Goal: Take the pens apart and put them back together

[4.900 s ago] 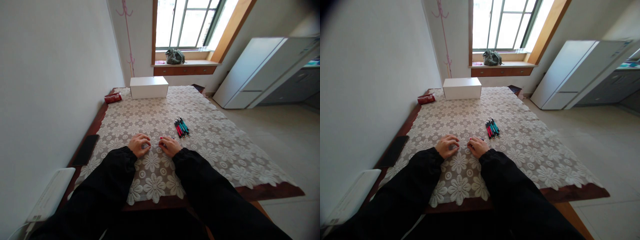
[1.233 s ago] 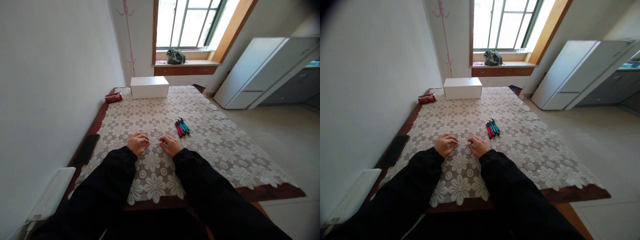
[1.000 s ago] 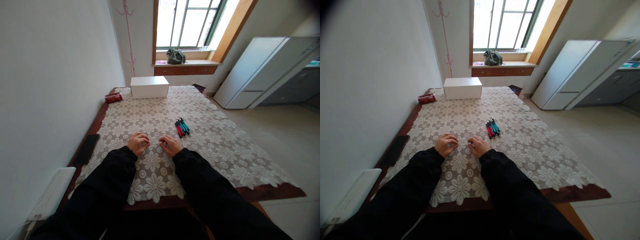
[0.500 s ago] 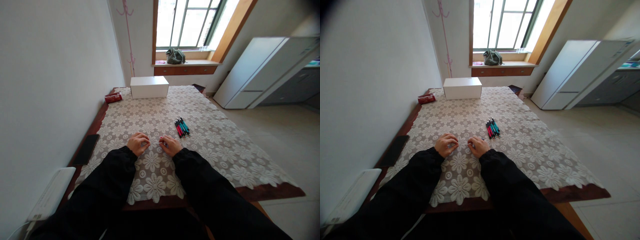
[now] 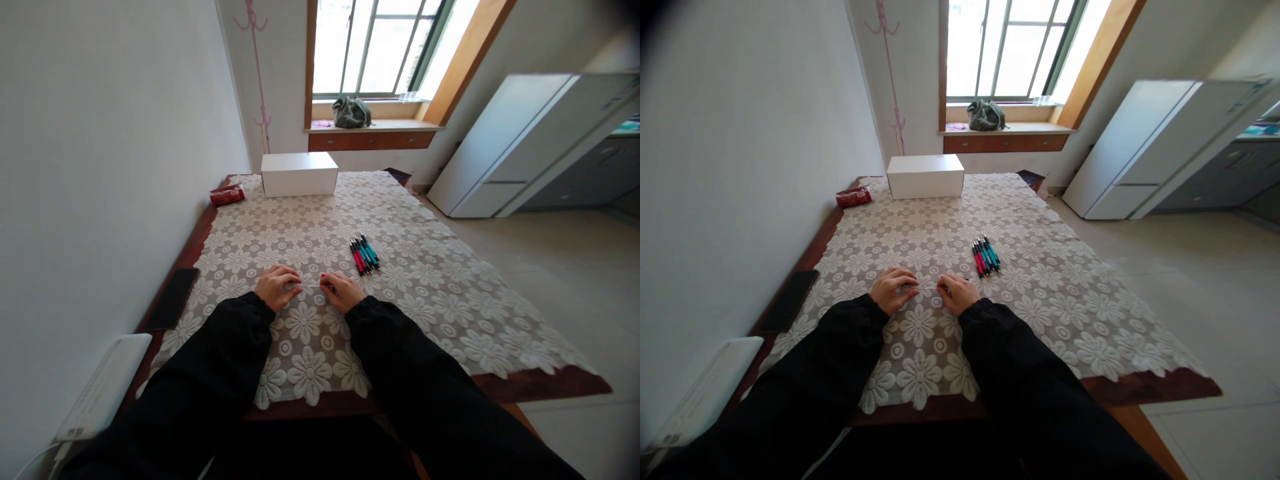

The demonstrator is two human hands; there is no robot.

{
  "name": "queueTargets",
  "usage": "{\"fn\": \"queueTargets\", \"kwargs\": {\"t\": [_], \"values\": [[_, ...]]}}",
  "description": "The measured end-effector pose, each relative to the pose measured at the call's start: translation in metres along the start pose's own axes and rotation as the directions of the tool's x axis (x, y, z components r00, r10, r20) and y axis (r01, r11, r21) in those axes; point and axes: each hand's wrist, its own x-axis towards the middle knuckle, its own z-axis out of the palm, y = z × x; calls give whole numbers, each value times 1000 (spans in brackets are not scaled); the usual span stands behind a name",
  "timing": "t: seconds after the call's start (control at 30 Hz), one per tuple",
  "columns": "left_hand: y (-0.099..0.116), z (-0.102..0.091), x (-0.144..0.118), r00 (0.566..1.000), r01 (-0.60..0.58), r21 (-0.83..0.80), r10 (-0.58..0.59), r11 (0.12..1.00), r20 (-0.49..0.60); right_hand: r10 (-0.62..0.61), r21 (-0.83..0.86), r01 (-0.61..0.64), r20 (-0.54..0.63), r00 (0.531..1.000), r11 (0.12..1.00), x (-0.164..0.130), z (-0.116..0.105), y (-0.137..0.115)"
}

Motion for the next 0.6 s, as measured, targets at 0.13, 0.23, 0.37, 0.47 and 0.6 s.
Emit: {"fn": "queueTargets", "kwargs": {"t": [0.13,0.23,0.37,0.47,0.6], "values": [[-1,0,0,999,27,8,-27,1000,-18,26,-17,-27,-25,999,999,0,-1,-1],[-3,2,-1,996,83,49,-80,995,-48,46,-2,-46,-38,998,999,0,-1,0],[-6,5,-4,984,176,122,-172,977,-38,61,14,-60,-45,997,998,0,0,1],[-9,7,-5,979,201,127,-200,971,-25,63,13,-62,-47,997,998,0,-1,2],[-11,7,-4,985,170,120,-168,978,-26,66,-1,-66,-48,997,998,0,0,2]]}}
